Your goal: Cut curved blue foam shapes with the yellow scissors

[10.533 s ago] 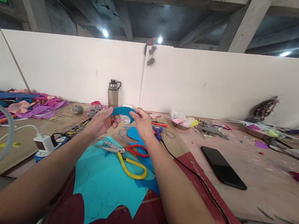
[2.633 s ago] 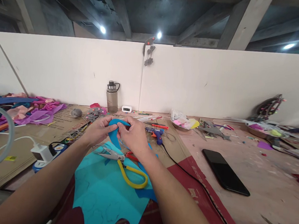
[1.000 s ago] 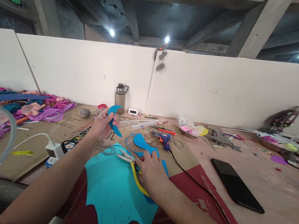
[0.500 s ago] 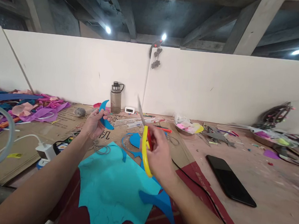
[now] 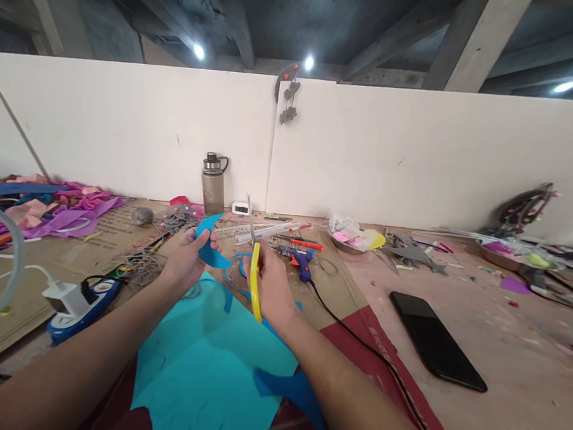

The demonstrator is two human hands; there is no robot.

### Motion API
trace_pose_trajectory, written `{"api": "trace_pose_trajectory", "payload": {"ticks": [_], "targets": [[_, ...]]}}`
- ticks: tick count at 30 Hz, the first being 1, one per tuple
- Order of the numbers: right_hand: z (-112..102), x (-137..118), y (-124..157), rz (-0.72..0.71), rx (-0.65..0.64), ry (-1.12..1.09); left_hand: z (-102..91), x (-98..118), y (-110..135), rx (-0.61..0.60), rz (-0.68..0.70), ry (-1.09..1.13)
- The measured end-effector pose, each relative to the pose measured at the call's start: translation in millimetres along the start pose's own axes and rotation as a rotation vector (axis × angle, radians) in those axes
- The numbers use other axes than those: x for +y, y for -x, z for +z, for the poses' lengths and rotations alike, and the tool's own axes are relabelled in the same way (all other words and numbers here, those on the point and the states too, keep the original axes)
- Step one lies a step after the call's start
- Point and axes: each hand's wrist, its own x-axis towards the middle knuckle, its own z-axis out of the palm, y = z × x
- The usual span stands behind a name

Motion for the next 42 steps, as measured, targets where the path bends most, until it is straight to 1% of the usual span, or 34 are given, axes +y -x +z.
{"api": "trace_pose_trajectory", "payload": {"ticks": [3,6,12,15,22,36,42], "targets": [[-4,-1,-1,-0.060,-0.023,0.187,1.9,-3,3,0.002,-0.013,0.011],[-7,-4,-1,-0.091,-0.053,0.326,3.6,-1,4,-0.034,-0.026,0.061],[-10,-12,2,-0.036,-0.114,0.491,8.2,7,8,-0.137,-0.038,0.134],[-12,-19,3,-0.016,-0.127,0.534,9.7,7,10,-0.175,-0.042,0.161],[-14,-28,4,-0.015,-0.139,0.610,11.1,4,12,-0.199,-0.058,0.164],[-12,-23,5,-0.064,-0.075,0.662,13.4,3,14,-0.194,-0.058,0.129],[-12,-24,5,-0.071,-0.070,0.681,14.4,3,15,-0.197,-0.068,0.123]]}}
